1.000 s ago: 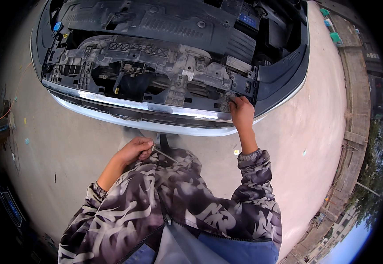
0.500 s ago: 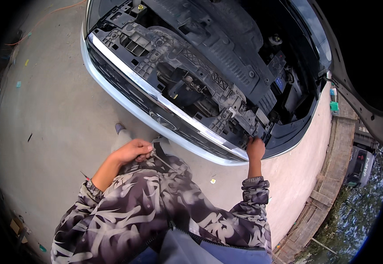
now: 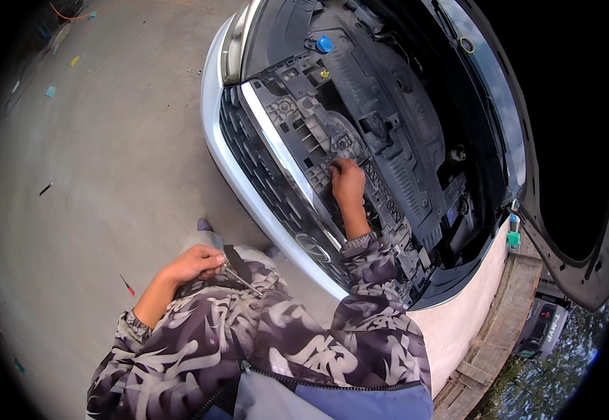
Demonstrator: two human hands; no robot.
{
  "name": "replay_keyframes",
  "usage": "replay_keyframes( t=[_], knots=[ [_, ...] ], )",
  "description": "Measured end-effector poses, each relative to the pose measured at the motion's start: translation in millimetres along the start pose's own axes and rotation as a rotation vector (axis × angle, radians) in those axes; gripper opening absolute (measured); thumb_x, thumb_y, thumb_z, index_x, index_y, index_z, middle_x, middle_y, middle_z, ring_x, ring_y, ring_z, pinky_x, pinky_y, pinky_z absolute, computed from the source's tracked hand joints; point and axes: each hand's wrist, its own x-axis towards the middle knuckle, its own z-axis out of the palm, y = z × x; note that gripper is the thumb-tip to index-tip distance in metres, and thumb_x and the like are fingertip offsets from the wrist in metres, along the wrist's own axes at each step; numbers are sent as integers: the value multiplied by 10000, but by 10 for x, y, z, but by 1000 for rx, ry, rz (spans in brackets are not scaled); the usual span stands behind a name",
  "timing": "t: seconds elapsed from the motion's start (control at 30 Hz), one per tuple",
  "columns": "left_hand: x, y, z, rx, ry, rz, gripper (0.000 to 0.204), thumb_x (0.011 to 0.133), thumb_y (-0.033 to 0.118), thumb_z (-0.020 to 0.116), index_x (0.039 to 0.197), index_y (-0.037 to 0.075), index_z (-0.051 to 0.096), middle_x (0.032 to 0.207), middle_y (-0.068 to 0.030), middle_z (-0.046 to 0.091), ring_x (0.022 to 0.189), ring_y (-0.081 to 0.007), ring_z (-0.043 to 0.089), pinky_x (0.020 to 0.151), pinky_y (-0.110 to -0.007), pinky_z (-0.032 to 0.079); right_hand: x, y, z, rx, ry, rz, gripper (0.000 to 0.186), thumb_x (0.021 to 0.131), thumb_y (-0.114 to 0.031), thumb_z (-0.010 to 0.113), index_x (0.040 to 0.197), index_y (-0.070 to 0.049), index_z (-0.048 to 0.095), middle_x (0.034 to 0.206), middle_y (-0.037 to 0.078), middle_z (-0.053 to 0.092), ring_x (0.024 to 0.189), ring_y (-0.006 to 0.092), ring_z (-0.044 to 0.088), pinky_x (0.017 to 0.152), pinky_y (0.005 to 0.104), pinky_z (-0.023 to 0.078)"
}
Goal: The person walks to a white car with the hood open and uses a screwdriver to remove several screws from the front grille area. The person then removes the grille and sets it aside.
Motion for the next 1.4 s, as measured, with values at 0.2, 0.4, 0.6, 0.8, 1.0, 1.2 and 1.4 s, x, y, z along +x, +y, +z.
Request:
replay_keyframes(
  t=[0.2,0.4,0.6,0.8,1.0,1.2,1.4],
  knots=[
    [-209,-73,-336,-127,76,54,343,933,275,549,697,27,528,585,14,445,496,-68,376,460,-213,299,63,33,27,-80,-1,51,138,744,-135,699,846,-42,691,822,154,641,764,329,630,693,391,490],
    [-144,41,-490,-137,45,34,330,932,295,544,728,36,565,569,35,430,483,-50,358,448,-207,285,100,-114,20,-257,-8,77,131,770,-136,671,849,-32,663,806,163,615,729,356,604,672,415,475],
    [-47,367,-704,-51,109,14,334,937,295,535,738,28,566,562,32,429,486,-57,365,446,-213,285,93,-166,-63,-172,-76,51,135,790,-123,639,880,-22,639,846,173,602,766,387,596,680,455,476],
    [302,781,-858,-28,56,6,342,938,288,539,707,36,541,577,21,446,487,-61,366,449,-213,285,162,-179,-95,-239,-166,83,152,809,-175,622,839,-29,595,844,163,587,743,375,602,636,466,484],
    [590,1189,-1081,62,-70,-56,335,940,274,534,704,37,541,569,27,438,484,-61,359,448,-215,277,94,-237,-9,-284,-119,230,203,805,-218,641,877,-35,589,837,159,569,753,388,594,630,472,473],
    [638,1768,-1365,230,-178,-168,355,942,289,534,700,29,559,588,34,452,509,-55,368,469,-216,287,167,-297,-83,-193,-102,376,207,804,-241,657,877,-60,587,839,146,581,791,382,593,627,471,462],
    [662,2148,-1633,397,-297,-186,362,937,314,541,706,37,575,580,42,446,504,-49,352,466,-214,259,64,-419,51,-208,49,507,161,816,-230,628,873,-85,591,832,135,599,775,375,600,627,464,468]
  ],
)
